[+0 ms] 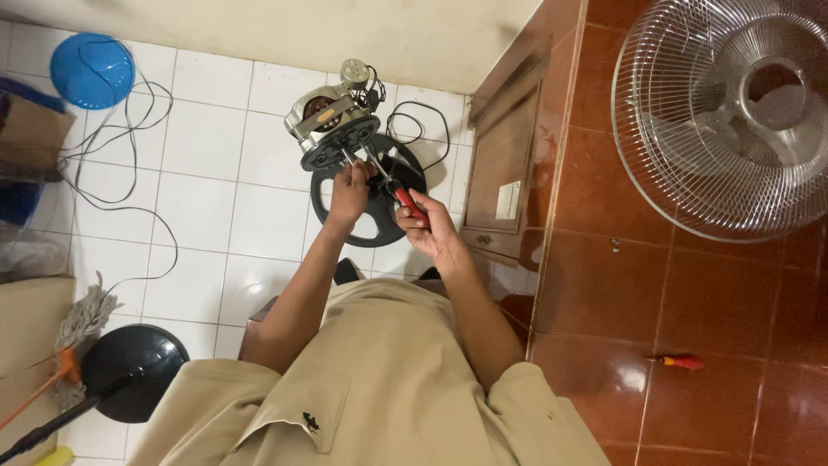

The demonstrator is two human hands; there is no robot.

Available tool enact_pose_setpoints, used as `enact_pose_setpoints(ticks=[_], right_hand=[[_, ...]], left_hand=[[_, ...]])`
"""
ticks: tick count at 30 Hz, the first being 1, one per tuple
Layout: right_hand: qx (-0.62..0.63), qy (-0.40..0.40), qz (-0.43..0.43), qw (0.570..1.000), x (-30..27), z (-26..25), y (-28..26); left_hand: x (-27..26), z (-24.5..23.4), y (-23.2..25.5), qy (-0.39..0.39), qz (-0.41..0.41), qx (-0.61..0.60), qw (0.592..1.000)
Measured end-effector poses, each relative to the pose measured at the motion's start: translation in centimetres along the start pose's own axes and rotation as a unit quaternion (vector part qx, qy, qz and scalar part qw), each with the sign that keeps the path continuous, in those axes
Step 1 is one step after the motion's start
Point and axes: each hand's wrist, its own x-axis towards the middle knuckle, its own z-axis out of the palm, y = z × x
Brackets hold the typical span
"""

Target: The person uses a screwdriver to tighten screws on the motor housing of a standing fan. They repeatedly adjust the fan head and reposition the tool to access different fasteners.

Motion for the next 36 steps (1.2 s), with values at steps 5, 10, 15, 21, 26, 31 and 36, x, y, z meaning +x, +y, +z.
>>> enact_pose_setpoints(ticks=[5, 10, 15, 21, 26, 31, 36], right_hand=[[-0.128, 0.002, -0.002, 0.992, -0.1, 0.3, 0.4], [-0.306, 0.161, -0.119, 0.931, 0.2, 1.8, 3.2], [-0.32, 0.174, -0.119, 0.924, -0.6, 3.2, 2.8], [-0.339, 0.166, -0.116, 0.919, -0.7, 3.5, 2.6], [-0.361, 0.17, -0.141, 0.906, -1.0, 3.5, 2.9], [-0.385, 0.192, -0.149, 0.89, -1.0, 3.4, 2.7], [-0.39, 0.175, -0.169, 0.888, -1.0, 2.5, 2.6]], left_hand=[[0.9, 0.4, -1.7, -0.005, -0.035, -0.022, 0.999], [1.1, 0.4, -3.1, -0.007, -0.018, -0.03, 0.999], [0.6, 0.0, -2.3, -0.009, -0.009, -0.074, 0.997], [0.1, -1.0, -0.6, -0.006, -0.018, -0.092, 0.996], [-0.1, -1.3, -0.7, 0.03, -0.099, -0.252, 0.962], [0.2, 0.6, -1.2, 0.028, -0.089, -0.23, 0.969], [1.9, 2.2, -1.1, 0.017, -0.139, -0.362, 0.921]])
